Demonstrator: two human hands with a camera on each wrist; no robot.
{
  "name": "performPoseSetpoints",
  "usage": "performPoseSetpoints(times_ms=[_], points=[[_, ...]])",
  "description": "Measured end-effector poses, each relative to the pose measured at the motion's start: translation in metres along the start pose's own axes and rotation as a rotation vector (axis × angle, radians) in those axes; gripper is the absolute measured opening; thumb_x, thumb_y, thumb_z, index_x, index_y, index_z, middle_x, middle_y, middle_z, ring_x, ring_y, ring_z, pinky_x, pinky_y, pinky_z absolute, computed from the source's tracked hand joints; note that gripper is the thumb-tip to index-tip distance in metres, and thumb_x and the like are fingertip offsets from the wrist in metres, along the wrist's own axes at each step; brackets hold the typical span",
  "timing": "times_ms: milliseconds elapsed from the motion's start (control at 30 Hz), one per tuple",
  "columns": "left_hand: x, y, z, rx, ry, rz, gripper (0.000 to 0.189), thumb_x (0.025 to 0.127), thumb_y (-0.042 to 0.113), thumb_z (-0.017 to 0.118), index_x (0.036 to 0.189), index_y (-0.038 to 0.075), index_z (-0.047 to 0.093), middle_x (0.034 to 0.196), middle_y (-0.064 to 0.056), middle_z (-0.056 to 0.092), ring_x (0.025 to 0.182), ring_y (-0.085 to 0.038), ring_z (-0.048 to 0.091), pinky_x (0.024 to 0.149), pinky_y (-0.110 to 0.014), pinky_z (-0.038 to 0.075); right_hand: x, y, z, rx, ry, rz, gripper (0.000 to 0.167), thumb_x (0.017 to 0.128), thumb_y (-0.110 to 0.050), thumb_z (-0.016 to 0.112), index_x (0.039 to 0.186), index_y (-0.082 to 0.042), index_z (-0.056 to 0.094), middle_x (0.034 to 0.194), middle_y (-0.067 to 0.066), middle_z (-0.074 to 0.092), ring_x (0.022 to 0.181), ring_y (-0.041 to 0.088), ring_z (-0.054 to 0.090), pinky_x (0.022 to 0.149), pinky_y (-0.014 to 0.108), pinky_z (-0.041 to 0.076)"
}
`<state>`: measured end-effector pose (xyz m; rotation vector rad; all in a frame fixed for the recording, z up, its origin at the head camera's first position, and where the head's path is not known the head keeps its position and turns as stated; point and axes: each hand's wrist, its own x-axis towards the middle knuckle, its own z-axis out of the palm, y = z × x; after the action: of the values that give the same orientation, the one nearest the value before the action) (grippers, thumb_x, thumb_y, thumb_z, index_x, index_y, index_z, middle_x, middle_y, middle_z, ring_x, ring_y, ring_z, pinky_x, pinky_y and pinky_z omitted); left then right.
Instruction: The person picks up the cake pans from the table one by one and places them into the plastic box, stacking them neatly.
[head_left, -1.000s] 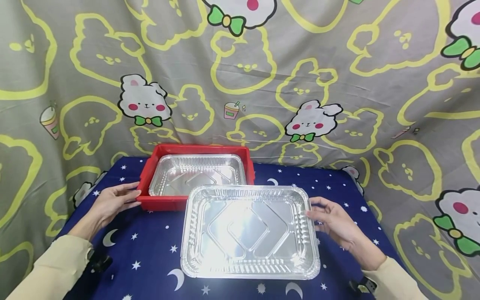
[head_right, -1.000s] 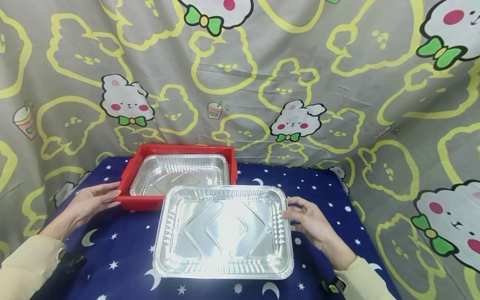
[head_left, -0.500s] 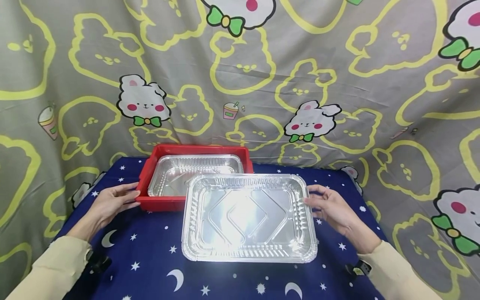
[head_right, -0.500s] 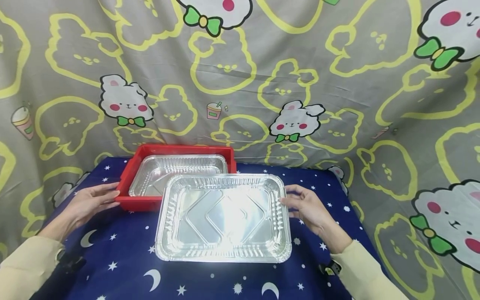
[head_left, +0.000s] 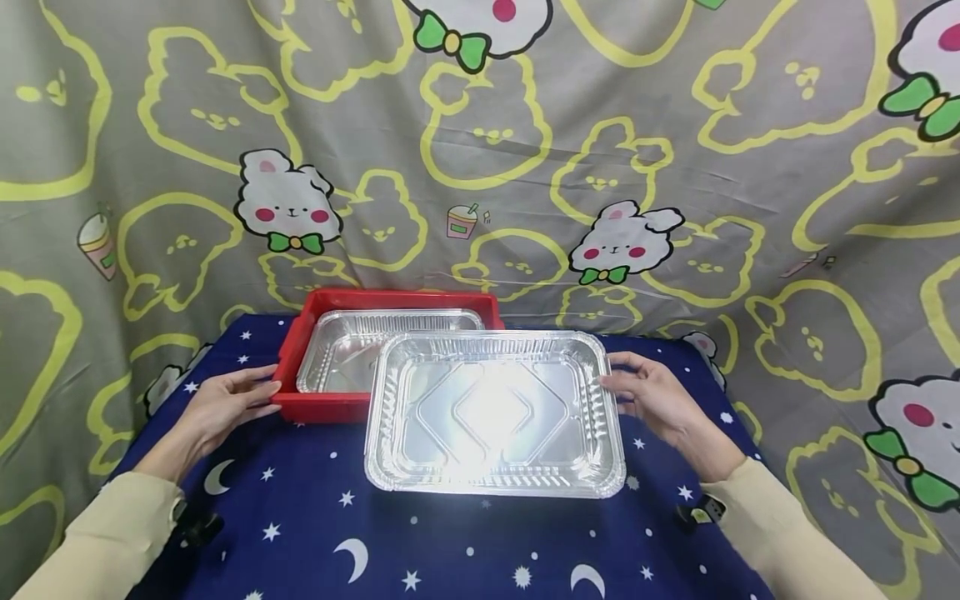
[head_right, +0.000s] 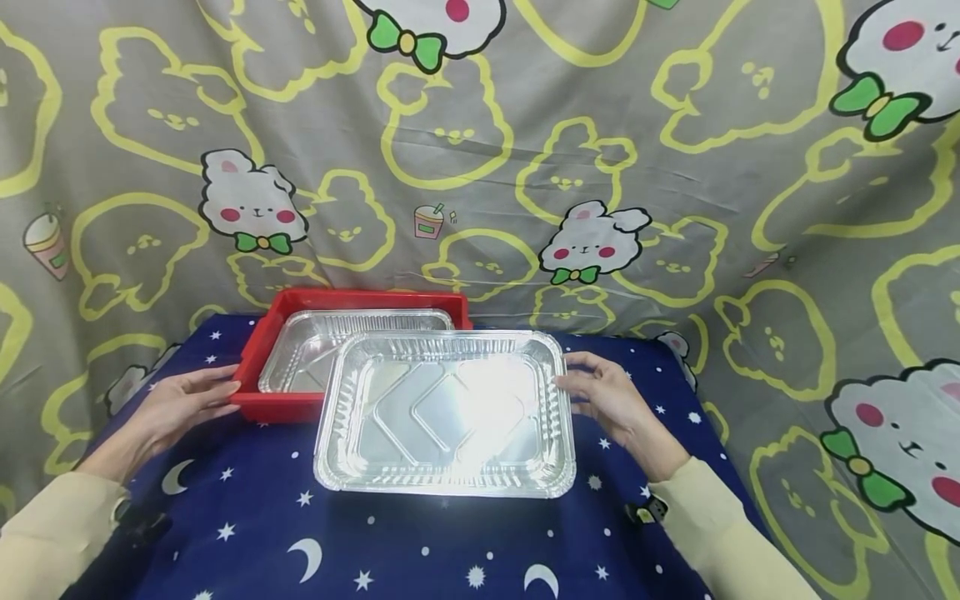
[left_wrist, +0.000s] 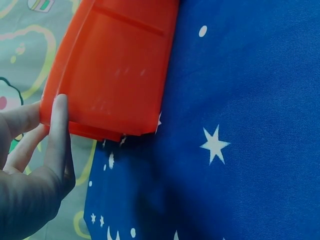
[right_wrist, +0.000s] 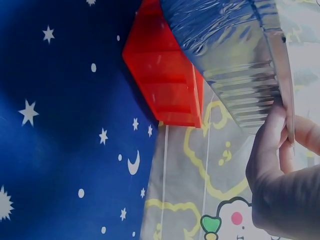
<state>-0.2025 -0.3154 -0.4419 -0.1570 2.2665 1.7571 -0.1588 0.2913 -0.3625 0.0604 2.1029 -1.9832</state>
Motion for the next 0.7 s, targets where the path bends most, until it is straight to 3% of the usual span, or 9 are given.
performPoseSetpoints(times_ms=[700], points=[[0.000, 0.001, 0.000, 0.013, -0.004, -0.003, 0.073, 0.107, 0.019, 0.062, 0.165, -0.003, 0.023, 0.167, -0.039, 0.024, 0.095, 0.009, 0.067, 0.099, -0.033, 0.063, 0.039, -0.016, -0.001, 0.046, 0.025, 0.010, 0.028, 0.102, -0.006, 0.066, 0.126, -0.013, 0.054, 0.090, -0.009, 0.076, 0.077, 0.006, 0.071, 0.074, 0.025, 0.063]])
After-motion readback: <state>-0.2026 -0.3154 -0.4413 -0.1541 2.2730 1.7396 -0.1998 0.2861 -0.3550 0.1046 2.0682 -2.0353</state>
